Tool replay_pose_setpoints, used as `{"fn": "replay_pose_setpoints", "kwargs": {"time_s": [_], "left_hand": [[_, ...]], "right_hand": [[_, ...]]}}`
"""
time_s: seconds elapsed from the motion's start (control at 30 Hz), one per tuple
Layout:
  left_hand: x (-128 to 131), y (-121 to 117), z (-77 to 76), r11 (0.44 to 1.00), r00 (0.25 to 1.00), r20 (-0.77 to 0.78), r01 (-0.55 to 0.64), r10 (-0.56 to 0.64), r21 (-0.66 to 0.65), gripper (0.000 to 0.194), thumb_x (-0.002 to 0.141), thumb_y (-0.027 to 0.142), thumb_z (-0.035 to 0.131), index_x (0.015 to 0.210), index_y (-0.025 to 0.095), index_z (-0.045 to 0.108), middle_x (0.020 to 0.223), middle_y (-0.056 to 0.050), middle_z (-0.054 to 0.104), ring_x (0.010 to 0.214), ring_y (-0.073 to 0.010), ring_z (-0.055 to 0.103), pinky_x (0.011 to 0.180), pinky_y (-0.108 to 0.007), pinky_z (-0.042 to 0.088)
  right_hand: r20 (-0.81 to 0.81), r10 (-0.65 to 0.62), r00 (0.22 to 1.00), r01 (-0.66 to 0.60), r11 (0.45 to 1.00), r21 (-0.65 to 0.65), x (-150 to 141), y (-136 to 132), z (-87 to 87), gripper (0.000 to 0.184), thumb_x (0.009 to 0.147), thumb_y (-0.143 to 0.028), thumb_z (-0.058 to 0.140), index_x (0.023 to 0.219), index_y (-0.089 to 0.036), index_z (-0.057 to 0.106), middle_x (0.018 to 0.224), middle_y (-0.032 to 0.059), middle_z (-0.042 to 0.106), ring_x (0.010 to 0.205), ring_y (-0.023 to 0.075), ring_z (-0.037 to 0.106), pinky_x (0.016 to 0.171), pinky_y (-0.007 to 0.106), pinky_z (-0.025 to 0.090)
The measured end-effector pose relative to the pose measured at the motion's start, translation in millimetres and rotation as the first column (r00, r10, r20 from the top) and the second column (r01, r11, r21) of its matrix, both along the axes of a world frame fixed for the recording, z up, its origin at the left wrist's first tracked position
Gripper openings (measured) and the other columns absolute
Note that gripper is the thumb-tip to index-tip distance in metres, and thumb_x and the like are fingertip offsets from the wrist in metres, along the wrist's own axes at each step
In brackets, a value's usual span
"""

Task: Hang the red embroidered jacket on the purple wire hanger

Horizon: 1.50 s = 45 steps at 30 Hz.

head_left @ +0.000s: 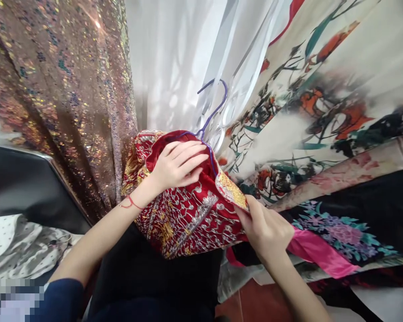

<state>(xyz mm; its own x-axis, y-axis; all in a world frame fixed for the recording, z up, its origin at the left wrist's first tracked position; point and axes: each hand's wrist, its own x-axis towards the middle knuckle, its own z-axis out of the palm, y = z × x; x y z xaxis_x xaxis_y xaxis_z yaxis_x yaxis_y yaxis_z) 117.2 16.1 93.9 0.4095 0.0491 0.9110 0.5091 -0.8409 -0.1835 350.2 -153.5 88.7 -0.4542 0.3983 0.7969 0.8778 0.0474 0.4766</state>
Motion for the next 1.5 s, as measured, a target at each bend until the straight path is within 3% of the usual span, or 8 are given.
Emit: {"fn": "replay_pose_setpoints", "kwargs": {"time_s": [0.13,0.37,0.5,0.8,0.93,1.13,1.33,1.5], "left_hand": [[21.1,4.6,28.0,0.997,0.976,-0.212,0.043,-0.056,-0.065,0.031,0.099,0.044,0.055,0.117,0.021,0.067,0.121,-0.009,0.072,0.125,-0.0242,0.060,0.098,-0.039,0.045],[39.0,17.7,48.2,0.999,0.944,-0.331,-0.013,0.001,-0.035,0.041,0.103,0.047,0.047,0.083,0.020,0.071,0.079,-0.003,0.069,0.078,-0.0178,0.063,0.074,-0.034,0.041],[36.6,12.4,47.7,0.999,0.924,-0.381,-0.002,-0.014,-0.042,0.046,0.097,0.060,0.052,0.087,0.019,0.071,0.082,-0.004,0.069,0.080,-0.0189,0.062,0.077,-0.034,0.041],[53.7,5.8,24.5,0.983,0.948,-0.281,-0.171,0.146,-0.067,0.050,0.083,0.061,0.069,0.101,0.014,0.069,0.107,-0.014,0.067,0.103,-0.0289,0.060,0.083,-0.038,0.047],[63.3,1.3,19.1,0.967,0.951,-0.230,-0.235,0.209,-0.094,0.047,0.081,0.055,0.074,0.104,0.014,0.068,0.106,-0.014,0.066,0.102,-0.0305,0.059,0.084,-0.041,0.047],[77.9,-1.9,15.8,0.944,0.979,-0.113,-0.195,0.171,-0.265,0.042,0.088,0.045,0.071,0.115,0.014,0.062,0.108,-0.015,0.064,0.104,-0.0337,0.058,0.088,-0.046,0.045],[81.3,-3.3,16.8,0.919,0.981,-0.084,-0.191,0.173,-0.346,0.023,0.095,0.025,0.061,0.115,0.015,0.060,0.108,-0.014,0.063,0.107,-0.0323,0.058,0.088,-0.045,0.045],[76.9,-1.0,15.2,0.946,0.965,-0.098,-0.258,0.243,-0.198,0.022,0.095,0.007,0.044,0.104,0.016,0.062,0.103,-0.013,0.064,0.100,-0.0299,0.058,0.079,-0.043,0.046]], "right_hand": [[-0.011,-0.035,0.999,0.035,0.999,0.003,13.8,9.6,-6.3,0.025,0.102,-0.027,0.053,0.096,-0.011,0.071,0.058,0.0004,0.064,0.048,0.0086,0.049,0.055,0.024,0.034],[-0.051,-0.188,0.981,0.188,0.982,0.005,24.7,22.7,-12.8,0.029,0.103,-0.023,0.046,0.096,-0.014,0.073,0.059,0.0002,0.065,0.045,0.0081,0.046,0.050,0.025,0.029],[-0.069,-0.163,0.984,0.165,0.986,0.017,22.6,22.0,-16.2,0.027,0.102,-0.021,0.047,0.097,-0.012,0.071,0.059,0.0004,0.064,0.046,0.0083,0.047,0.052,0.024,0.030],[-0.088,-0.283,0.955,0.281,0.959,-0.034,41.9,50.3,-32.0,0.028,0.102,-0.026,0.047,0.100,-0.014,0.073,0.058,0.0007,0.061,0.044,0.0078,0.043,0.048,0.025,0.026],[-0.038,-0.253,0.967,0.252,0.968,-0.019,52.7,68.2,-36.1,0.029,0.101,-0.023,0.046,0.097,-0.012,0.072,0.054,-0.0009,0.055,0.044,0.0081,0.041,0.048,0.024,0.026],[-0.079,-0.261,0.962,0.243,0.952,-0.184,66.1,71.9,-18.1,0.032,0.099,-0.021,0.040,0.102,-0.012,0.071,0.053,-0.0007,0.051,0.043,0.0084,0.039,0.046,0.026,0.024],[-0.181,-0.238,0.954,0.236,0.971,-0.033,17.3,29.2,0.4,0.021,0.096,-0.019,0.048,0.102,-0.015,0.068,0.051,-0.0032,0.051,0.042,0.0076,0.042,0.047,0.025,0.025],[-0.136,-0.189,0.973,0.175,0.979,-0.109,-31.7,46.0,-40.1,0.026,0.095,-0.005,0.046,0.080,-0.015,0.065,0.048,-0.0055,0.047,0.036,0.0052,0.037,0.041,0.024,0.023]]}}
